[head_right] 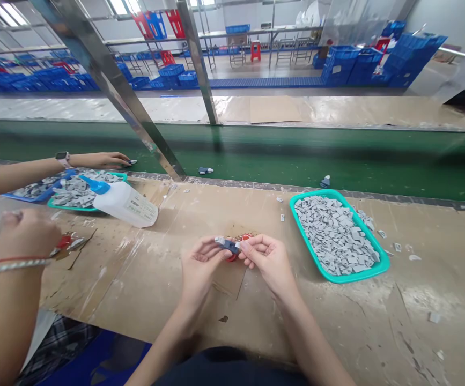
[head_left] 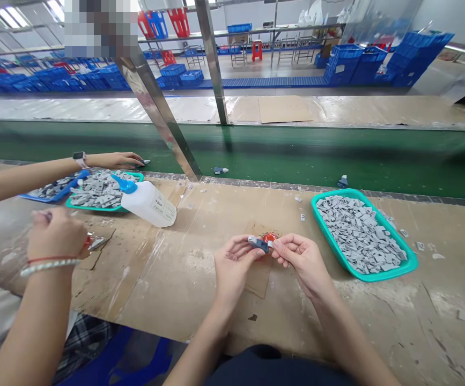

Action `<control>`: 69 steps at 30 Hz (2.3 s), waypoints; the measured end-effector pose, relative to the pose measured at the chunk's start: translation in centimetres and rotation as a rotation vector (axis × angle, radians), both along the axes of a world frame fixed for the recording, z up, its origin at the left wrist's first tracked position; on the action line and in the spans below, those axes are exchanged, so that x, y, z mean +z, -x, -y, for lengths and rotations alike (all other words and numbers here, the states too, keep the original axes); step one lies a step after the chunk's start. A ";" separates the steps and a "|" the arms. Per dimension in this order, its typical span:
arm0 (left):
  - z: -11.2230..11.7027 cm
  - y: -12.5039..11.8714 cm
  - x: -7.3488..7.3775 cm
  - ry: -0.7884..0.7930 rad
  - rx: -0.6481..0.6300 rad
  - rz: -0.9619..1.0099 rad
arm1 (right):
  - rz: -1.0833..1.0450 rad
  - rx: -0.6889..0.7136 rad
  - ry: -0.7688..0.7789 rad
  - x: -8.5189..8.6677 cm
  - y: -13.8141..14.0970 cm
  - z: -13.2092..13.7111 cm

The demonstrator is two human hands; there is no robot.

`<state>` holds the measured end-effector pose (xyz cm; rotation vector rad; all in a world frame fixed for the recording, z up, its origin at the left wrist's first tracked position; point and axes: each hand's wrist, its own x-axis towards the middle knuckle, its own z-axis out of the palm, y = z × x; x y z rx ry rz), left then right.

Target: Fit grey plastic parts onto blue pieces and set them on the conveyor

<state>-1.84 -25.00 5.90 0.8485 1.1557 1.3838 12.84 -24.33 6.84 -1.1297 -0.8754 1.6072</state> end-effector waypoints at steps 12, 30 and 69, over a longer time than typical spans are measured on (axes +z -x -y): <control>0.6 -0.5 0.5 -0.003 0.005 -0.017 | 0.057 0.145 0.024 -0.3 -0.1 0.1; -3.8 -1.3 0.4 -0.141 -0.226 -0.298 | 0.827 -0.216 -0.153 1.9 -8.8 -1.7; -21.8 -10.3 -1.3 -0.422 -0.408 -1.260 | 0.829 -0.289 -0.146 1.5 -12.3 0.4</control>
